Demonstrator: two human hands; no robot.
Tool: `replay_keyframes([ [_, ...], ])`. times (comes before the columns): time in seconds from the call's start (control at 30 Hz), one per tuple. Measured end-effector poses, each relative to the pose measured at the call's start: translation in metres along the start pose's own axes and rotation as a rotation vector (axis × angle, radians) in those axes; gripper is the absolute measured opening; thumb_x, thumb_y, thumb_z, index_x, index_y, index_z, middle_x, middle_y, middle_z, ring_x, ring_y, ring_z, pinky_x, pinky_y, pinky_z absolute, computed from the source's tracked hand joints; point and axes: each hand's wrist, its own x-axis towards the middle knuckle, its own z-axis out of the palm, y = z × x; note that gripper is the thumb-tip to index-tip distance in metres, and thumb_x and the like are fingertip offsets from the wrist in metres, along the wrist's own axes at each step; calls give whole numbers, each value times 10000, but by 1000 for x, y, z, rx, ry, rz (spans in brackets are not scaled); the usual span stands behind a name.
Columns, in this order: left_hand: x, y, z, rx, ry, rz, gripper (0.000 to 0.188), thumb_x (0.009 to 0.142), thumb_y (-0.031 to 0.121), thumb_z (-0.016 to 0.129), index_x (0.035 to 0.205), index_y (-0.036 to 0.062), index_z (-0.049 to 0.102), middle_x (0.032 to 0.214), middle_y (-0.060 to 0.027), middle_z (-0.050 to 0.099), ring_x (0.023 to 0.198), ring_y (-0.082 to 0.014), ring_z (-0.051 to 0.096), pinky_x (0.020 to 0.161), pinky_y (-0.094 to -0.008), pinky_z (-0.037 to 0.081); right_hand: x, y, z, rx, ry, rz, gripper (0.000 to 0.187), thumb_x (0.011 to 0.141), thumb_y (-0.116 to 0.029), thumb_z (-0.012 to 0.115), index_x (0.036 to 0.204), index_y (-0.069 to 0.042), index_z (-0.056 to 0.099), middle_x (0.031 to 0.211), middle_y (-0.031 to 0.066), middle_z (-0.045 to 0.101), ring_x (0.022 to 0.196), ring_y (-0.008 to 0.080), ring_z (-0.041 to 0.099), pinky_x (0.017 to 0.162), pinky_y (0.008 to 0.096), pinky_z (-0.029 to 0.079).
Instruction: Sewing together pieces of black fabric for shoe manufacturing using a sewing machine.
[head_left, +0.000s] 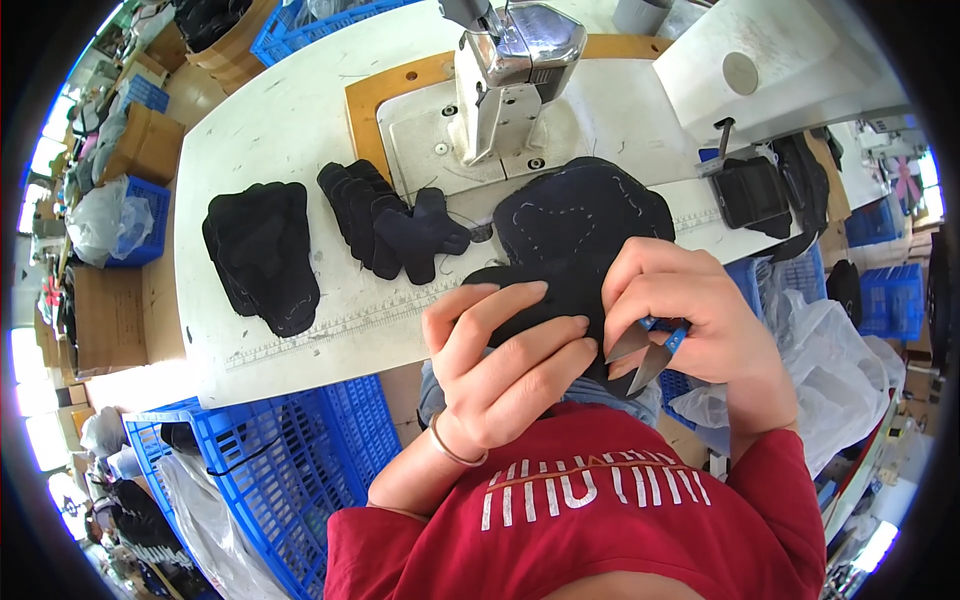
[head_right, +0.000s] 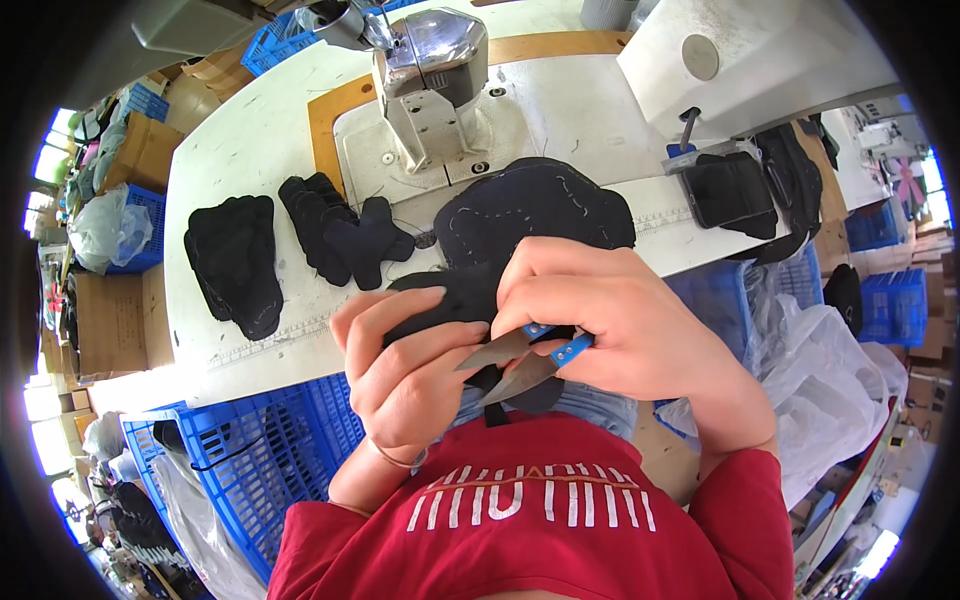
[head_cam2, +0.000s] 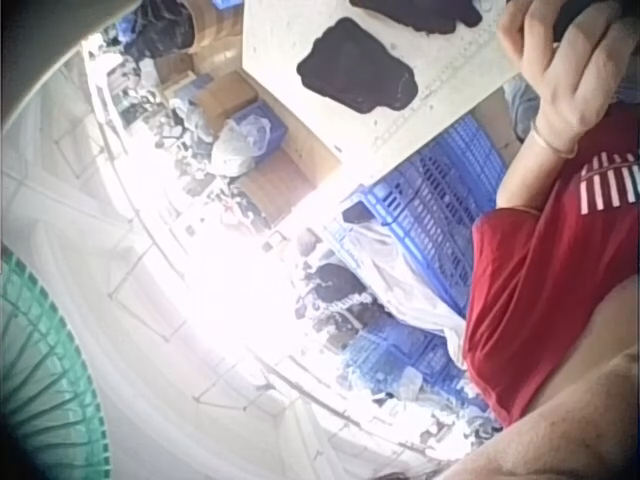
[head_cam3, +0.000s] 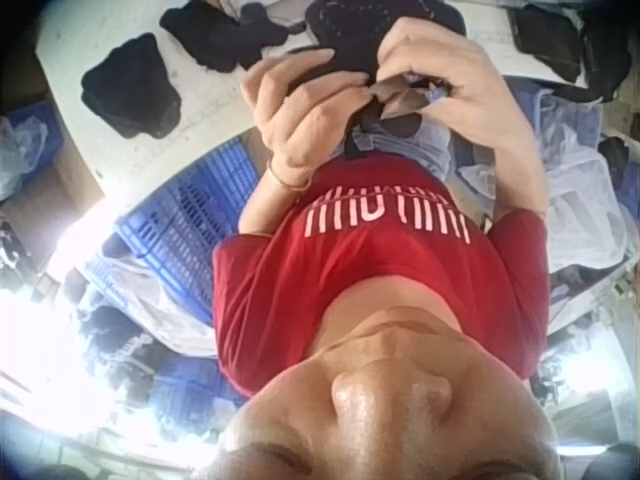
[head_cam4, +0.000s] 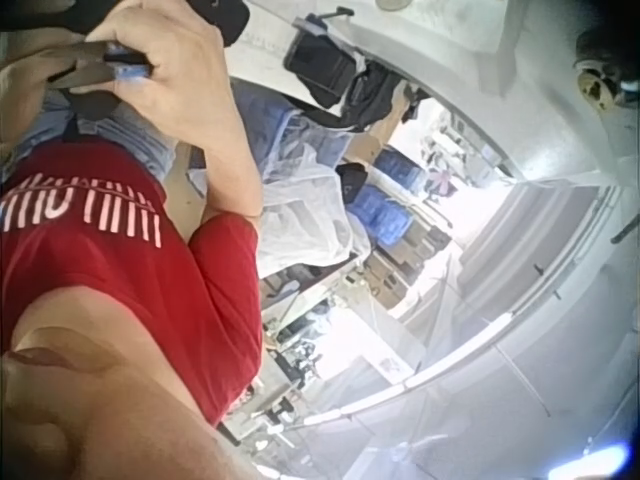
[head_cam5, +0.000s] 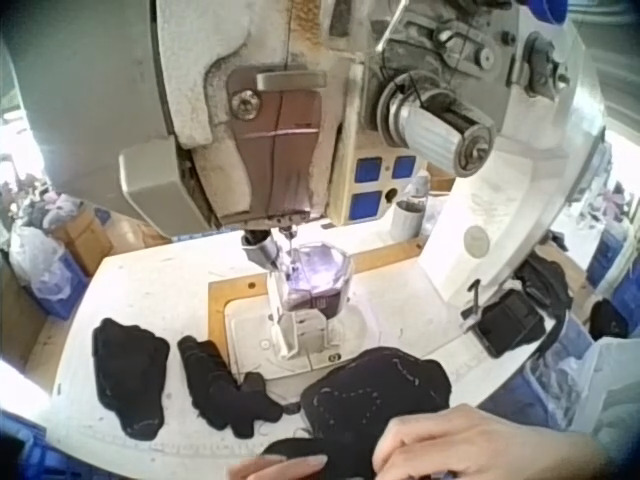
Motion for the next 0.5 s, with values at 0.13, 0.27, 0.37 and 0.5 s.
replay_keyframes([
  [0.13,6,-1,1,-63,-27,-38,153,700,140,695,853,141,696,882,16,699,902,-201,669,877,-393,444,0,8,1,-45,-53,0,159,753,-173,747,788,-57,644,828,48,589,714,194,574,577,284,406],
  [0.27,9,7,0,-345,-161,-319,263,627,50,759,877,115,706,863,0,701,845,-209,667,790,-323,480,-5,18,1,197,-88,21,210,810,-135,739,873,-17,576,859,62,556,741,188,540,675,299,437],
  [0.37,8,11,1,-838,-234,-775,149,777,11,769,915,37,720,885,-40,708,815,-155,670,759,-268,507,-11,24,6,603,-28,248,281,936,-244,676,843,-26,526,818,6,509,745,97,456,683,258,399],
  [0.5,5,13,5,-1250,-248,-1121,116,896,45,719,994,-14,699,927,-37,710,848,-70,638,748,-221,522,-15,28,12,762,87,367,160,914,-132,667,853,-52,543,792,-18,554,733,72,494,669,238,418],
])
